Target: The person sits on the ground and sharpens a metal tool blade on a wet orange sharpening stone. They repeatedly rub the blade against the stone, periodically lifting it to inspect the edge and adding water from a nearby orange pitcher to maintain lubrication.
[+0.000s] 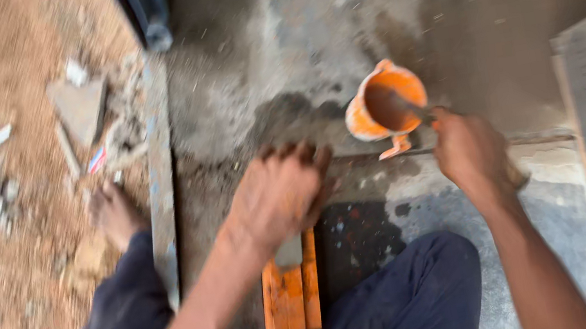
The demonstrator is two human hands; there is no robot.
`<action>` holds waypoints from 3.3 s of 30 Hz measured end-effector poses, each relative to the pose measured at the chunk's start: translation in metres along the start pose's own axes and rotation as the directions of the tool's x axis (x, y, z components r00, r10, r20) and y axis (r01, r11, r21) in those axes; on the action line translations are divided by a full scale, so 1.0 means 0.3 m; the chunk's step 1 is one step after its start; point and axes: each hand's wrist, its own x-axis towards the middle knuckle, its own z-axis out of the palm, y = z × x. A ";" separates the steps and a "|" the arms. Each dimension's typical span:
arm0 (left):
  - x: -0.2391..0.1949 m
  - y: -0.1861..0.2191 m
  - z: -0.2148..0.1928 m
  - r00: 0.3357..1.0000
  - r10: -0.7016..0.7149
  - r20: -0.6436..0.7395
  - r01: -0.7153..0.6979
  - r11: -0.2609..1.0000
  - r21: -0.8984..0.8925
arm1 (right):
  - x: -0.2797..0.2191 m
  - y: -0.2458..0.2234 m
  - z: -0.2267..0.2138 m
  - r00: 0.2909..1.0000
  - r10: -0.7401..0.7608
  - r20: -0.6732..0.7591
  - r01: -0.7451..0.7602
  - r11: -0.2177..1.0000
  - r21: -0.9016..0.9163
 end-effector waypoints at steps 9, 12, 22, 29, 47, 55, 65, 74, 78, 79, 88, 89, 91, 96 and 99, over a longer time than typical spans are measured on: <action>0.004 -0.082 0.040 0.995 -0.024 0.094 0.004 0.979 0.206 | 0.273 -0.048 0.226 0.938 -0.205 0.281 0.315 0.843 -0.435; -0.011 -0.095 0.055 0.998 -0.027 0.050 0.018 0.985 0.173 | 0.284 -0.065 0.264 0.932 -0.180 0.314 0.308 0.850 -0.427; -0.015 -0.054 -0.072 0.962 -0.273 -0.010 0.270 0.955 -0.123 | -0.057 -0.111 -0.062 0.990 0.138 -0.039 -0.139 0.990 -0.017; -0.005 0.019 -0.052 0.951 -0.277 -0.137 0.076 0.641 -0.764 | -0.385 -0.345 0.000 0.955 0.198 0.223 -0.219 -0.045 0.975; -0.100 -0.033 -0.078 0.981 -0.191 0.016 0.104 0.458 -0.883 | -0.505 -0.519 0.076 0.992 0.048 0.120 -0.113 -0.131 0.985; -0.104 -0.038 -0.064 0.990 -0.144 0.002 0.059 0.392 -0.918 | -0.514 -0.519 0.081 0.995 0.043 0.095 -0.090 -0.115 0.989; -0.100 -0.022 -0.074 0.931 -0.354 0.090 0.219 0.344 -0.913 | -0.517 -0.531 0.085 0.995 0.058 0.080 -0.073 -0.115 0.991; -0.103 -0.010 -0.098 0.917 -0.395 0.046 0.195 0.346 -0.918 | -0.523 -0.532 0.090 0.993 0.059 0.099 -0.089 -0.154 0.984; -0.102 -0.008 -0.094 0.915 -0.395 -0.076 0.083 0.370 -0.925 | -0.522 -0.536 0.089 0.993 0.063 0.096 -0.086 -0.143 0.986; -0.103 -0.009 -0.090 0.915 -0.399 -0.059 0.098 0.361 -0.927 | -0.523 -0.537 0.089 0.993 0.063 0.101 -0.091 -0.152 0.984; -0.103 -0.023 -0.068 0.930 -0.366 -0.044 0.064 0.277 -0.959 | -0.524 -0.545 0.088 0.991 0.056 0.119 -0.108 -0.162 0.981; -0.101 -0.027 -0.068 0.933 -0.359 -0.021 0.076 0.254 -0.964 | -0.524 -0.546 0.087 0.990 0.060 0.127 -0.115 -0.166 0.979; -0.099 -0.031 -0.067 0.941 -0.338 0.021 0.095 0.203 -0.975 | -0.528 -0.546 0.083 0.989 0.052 0.136 -0.126 -0.155 0.980; -0.097 -0.036 -0.066 0.957 -0.282 0.068 0.089 0.063 -0.994 | -0.528 -0.546 0.077 0.990 0.055 0.128 -0.121 -0.126 0.985; -0.094 -0.030 -0.066 0.945 -0.305 0.117 0.168 0.148 -0.975 | -0.529 -0.546 0.074 0.991 0.048 0.128 -0.121 -0.120 0.985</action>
